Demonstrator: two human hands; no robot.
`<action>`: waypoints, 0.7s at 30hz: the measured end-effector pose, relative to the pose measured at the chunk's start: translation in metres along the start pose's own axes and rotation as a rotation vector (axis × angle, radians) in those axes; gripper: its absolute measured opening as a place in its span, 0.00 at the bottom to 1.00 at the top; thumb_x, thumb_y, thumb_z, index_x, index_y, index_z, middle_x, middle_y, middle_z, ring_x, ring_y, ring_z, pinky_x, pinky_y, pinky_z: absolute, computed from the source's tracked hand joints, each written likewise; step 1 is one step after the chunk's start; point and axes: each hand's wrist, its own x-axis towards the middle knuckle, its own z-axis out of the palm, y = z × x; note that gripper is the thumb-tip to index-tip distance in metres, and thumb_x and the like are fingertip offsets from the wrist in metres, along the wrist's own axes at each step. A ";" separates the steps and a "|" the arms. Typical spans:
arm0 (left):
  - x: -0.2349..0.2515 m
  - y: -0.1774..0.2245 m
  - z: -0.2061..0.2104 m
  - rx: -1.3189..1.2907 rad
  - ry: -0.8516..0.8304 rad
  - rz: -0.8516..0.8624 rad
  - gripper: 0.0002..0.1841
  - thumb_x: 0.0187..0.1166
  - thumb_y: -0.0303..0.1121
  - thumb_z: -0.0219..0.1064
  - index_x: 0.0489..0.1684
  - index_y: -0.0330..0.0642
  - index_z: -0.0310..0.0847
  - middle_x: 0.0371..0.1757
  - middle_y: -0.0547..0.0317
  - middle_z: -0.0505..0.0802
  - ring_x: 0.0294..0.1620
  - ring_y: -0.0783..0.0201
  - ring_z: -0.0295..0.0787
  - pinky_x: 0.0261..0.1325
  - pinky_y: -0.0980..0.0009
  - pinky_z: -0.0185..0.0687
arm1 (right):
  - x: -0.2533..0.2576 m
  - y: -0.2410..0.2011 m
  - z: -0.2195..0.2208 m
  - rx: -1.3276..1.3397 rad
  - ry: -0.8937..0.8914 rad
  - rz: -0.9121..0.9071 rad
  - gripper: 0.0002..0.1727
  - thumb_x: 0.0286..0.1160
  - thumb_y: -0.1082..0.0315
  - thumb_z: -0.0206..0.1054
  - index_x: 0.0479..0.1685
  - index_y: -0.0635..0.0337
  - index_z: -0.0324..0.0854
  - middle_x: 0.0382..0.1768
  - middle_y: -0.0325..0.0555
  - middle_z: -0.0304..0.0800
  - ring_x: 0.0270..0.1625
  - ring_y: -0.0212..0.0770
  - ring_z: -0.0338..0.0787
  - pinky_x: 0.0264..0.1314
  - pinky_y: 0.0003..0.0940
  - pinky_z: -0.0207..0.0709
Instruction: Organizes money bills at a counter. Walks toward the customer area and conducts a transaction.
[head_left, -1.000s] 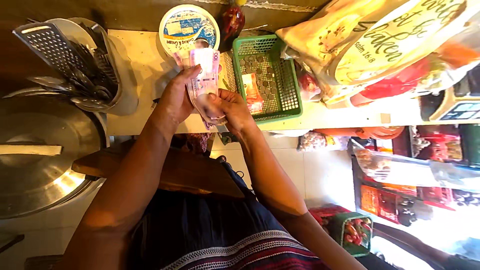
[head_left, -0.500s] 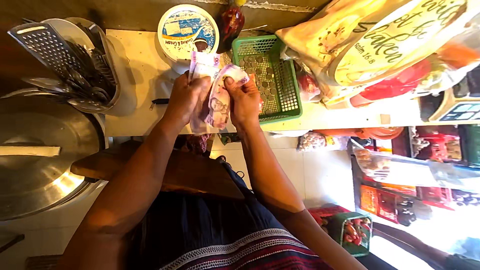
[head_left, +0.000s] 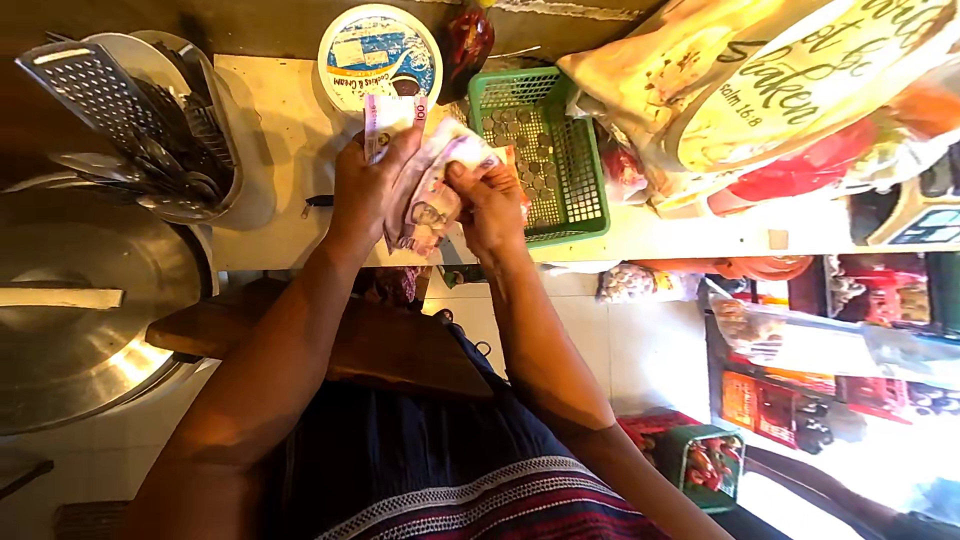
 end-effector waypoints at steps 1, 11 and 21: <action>0.002 0.001 -0.002 -0.002 0.015 -0.017 0.13 0.87 0.37 0.63 0.56 0.34 0.81 0.43 0.54 0.93 0.45 0.63 0.94 0.53 0.61 0.92 | 0.001 -0.005 -0.005 0.021 -0.023 0.000 0.07 0.78 0.75 0.69 0.50 0.61 0.82 0.38 0.45 0.94 0.38 0.36 0.94 0.44 0.35 0.92; -0.003 -0.002 0.003 0.161 0.026 0.020 0.10 0.71 0.23 0.73 0.47 0.34 0.83 0.39 0.56 0.93 0.41 0.70 0.93 0.49 0.69 0.91 | 0.002 -0.010 -0.001 -0.004 -0.091 0.046 0.08 0.74 0.79 0.70 0.49 0.65 0.85 0.37 0.45 0.95 0.39 0.36 0.95 0.48 0.35 0.92; -0.002 0.009 -0.002 0.177 -0.107 -0.110 0.33 0.94 0.55 0.38 0.83 0.37 0.67 0.78 0.48 0.79 0.78 0.64 0.75 0.79 0.60 0.72 | 0.001 -0.019 -0.009 0.037 -0.065 0.133 0.08 0.76 0.75 0.68 0.51 0.63 0.82 0.38 0.46 0.94 0.39 0.36 0.95 0.48 0.36 0.92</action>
